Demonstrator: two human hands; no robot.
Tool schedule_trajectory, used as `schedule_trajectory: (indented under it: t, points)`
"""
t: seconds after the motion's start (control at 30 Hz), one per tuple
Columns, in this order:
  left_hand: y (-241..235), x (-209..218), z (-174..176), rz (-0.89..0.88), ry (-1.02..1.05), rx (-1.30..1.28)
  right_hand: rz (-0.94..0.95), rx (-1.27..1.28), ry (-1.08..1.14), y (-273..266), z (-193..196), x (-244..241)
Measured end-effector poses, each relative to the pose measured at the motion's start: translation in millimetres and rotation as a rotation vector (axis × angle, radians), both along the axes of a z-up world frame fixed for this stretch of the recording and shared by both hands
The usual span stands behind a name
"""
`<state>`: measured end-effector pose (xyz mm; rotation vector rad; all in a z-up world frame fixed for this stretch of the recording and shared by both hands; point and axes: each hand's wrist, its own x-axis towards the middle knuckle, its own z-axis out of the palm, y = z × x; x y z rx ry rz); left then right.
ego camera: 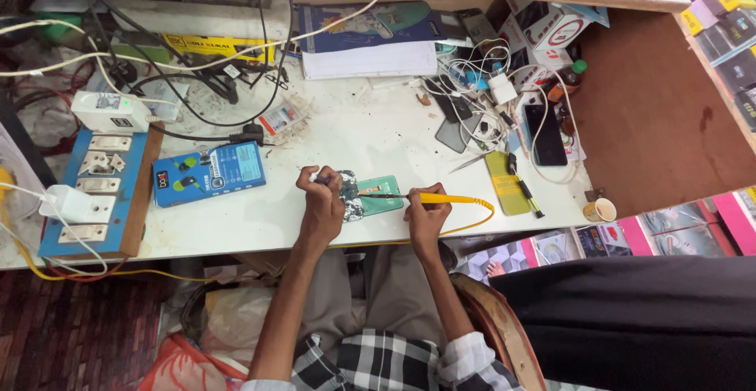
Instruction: The person uses a soldering iron and solder wire to work on a small green circuit board placed on a desk. They repeatedly apply heat and solder to specific points on the board while holding the board steady with their other hand.
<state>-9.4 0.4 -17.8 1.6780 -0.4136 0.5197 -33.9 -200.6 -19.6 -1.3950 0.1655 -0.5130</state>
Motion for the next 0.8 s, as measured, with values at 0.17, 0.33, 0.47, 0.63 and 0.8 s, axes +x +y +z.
schedule_trajectory:
  t: [0.17,0.33,0.47,0.63,0.8]
  points:
    - [-0.8,1.5,-4.6,-0.015,0.032,-0.025,-0.039,-0.021,0.046,1.8,-0.9,-1.8]
    - [0.4,3.3,-7.0,-0.015,0.063,-0.081,-0.048,-0.065,0.068,1.5,2.4,-1.6]
    - [0.5,6.8,-6.8,0.024,0.003,-0.033,-0.039,-0.057,0.030,1.2,1.1,-1.4]
    - [0.6,5.9,-5.8,0.018,0.057,-0.073,-0.063,-0.081,0.007,0.4,-4.1,1.3]
    - [0.6,7.7,-5.7,0.022,0.090,-0.123,-0.025,-0.080,-0.061,0.4,-0.9,2.0]
